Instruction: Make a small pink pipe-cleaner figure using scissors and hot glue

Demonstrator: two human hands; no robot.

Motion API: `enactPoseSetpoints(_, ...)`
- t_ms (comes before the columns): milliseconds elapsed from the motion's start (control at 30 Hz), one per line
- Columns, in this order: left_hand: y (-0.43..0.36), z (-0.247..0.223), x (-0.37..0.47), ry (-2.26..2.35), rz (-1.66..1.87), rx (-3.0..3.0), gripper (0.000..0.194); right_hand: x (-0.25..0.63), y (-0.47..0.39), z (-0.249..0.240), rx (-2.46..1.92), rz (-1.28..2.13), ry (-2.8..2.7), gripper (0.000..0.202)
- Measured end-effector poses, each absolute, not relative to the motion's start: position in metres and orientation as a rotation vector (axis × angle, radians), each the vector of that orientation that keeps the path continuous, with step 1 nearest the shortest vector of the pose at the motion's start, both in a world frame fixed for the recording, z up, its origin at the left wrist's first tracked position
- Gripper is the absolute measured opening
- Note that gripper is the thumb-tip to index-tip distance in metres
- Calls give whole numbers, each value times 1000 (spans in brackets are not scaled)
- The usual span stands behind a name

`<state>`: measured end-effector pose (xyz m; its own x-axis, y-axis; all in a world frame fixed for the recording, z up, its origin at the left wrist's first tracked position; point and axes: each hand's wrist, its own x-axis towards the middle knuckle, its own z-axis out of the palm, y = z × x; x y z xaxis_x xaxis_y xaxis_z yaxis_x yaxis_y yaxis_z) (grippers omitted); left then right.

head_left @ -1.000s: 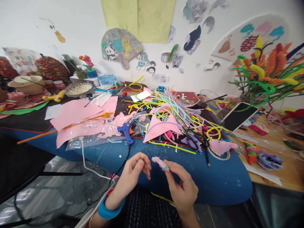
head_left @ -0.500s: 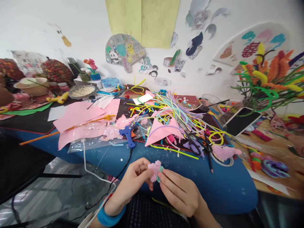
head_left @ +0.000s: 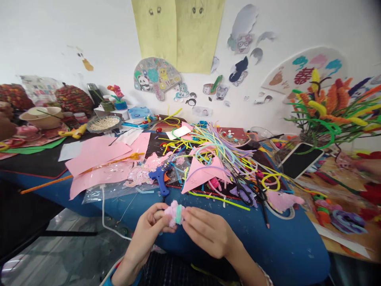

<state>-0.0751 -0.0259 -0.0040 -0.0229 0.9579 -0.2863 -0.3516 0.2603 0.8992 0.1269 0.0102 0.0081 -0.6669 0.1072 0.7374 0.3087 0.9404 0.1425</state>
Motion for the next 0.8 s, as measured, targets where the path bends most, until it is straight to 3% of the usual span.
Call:
enactPoseSetpoints(167,-26,-2,-87,1251,1484,751,40,79,28,-1,-1036,90,-2040,27)
enactPoseSetpoints(333,-24,0,-99,1280,1612,905,25,8,57,-2,-1510,195,-2086,36)
enactPoseSetpoints(467,-23,-1,-110,1398,1673,949,23,-16,66,-10,-1548,219,-2017,20)
enactPoseSetpoints(800,-6,-4,-119,1398,1772,735,31,18,57,-28,-1207,505,-1808,28)
